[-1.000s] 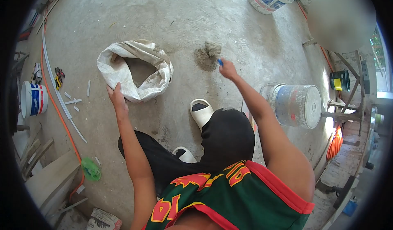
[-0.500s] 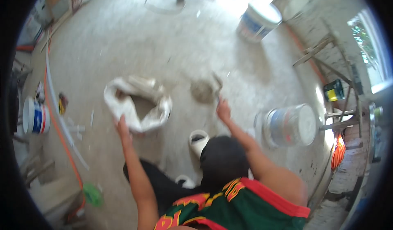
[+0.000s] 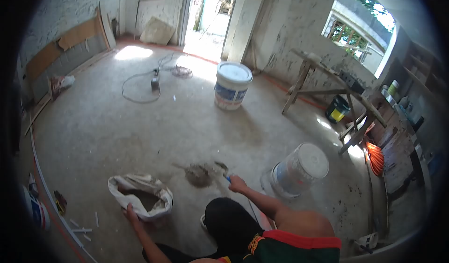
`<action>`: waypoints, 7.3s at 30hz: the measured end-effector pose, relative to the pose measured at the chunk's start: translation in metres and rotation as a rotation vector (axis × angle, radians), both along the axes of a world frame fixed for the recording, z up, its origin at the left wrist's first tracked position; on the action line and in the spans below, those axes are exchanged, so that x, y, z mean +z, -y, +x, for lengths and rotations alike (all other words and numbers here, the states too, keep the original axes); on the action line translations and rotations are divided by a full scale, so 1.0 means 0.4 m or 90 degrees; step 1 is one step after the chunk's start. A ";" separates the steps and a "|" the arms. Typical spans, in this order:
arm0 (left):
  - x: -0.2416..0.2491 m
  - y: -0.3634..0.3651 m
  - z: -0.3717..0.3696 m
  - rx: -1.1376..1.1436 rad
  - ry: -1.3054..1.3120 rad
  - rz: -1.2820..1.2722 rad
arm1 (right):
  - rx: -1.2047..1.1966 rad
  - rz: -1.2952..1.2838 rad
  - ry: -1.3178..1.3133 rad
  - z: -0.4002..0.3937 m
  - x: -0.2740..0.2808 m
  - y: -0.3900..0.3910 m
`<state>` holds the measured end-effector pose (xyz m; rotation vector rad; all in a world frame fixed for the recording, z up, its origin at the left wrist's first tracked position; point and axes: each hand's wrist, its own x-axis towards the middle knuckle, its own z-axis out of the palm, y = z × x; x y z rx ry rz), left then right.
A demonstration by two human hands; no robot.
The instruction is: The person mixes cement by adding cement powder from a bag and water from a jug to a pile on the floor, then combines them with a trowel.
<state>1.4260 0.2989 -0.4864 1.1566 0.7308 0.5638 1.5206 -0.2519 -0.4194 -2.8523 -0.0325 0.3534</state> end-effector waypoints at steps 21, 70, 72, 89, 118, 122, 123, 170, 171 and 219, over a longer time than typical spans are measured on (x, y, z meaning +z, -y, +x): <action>-0.125 -0.057 0.065 -0.047 -0.030 0.059 | 0.112 -0.137 0.064 -0.094 0.200 0.024; 0.093 0.066 0.095 -0.009 -0.177 0.075 | 0.072 -0.101 0.148 -0.143 0.162 -0.026; 0.109 0.082 0.100 -0.014 -0.188 0.079 | 0.096 -0.098 0.136 -0.125 0.116 -0.015; 0.110 0.060 0.101 -0.001 -0.232 0.102 | 0.151 -0.154 0.075 -0.130 0.199 -0.046; -0.089 -0.019 0.087 0.020 -0.055 -0.108 | 0.099 -0.125 0.042 -0.219 0.148 0.004; -0.024 0.018 0.097 0.010 -0.096 -0.035 | 0.097 -0.132 0.104 -0.204 0.058 0.051; -0.003 0.024 0.086 0.013 -0.113 -0.030 | 0.089 -0.129 0.083 -0.217 0.107 0.033; 0.241 0.083 -0.112 0.051 0.005 -0.124 | 0.578 0.030 -0.118 0.095 0.094 -0.792; 0.247 0.085 -0.117 0.053 -0.006 -0.120 | 0.605 0.026 -0.109 0.109 0.055 -0.813; 0.207 -0.090 -0.181 0.054 -0.014 -0.229 | 0.204 -0.046 0.043 0.246 -0.087 -0.150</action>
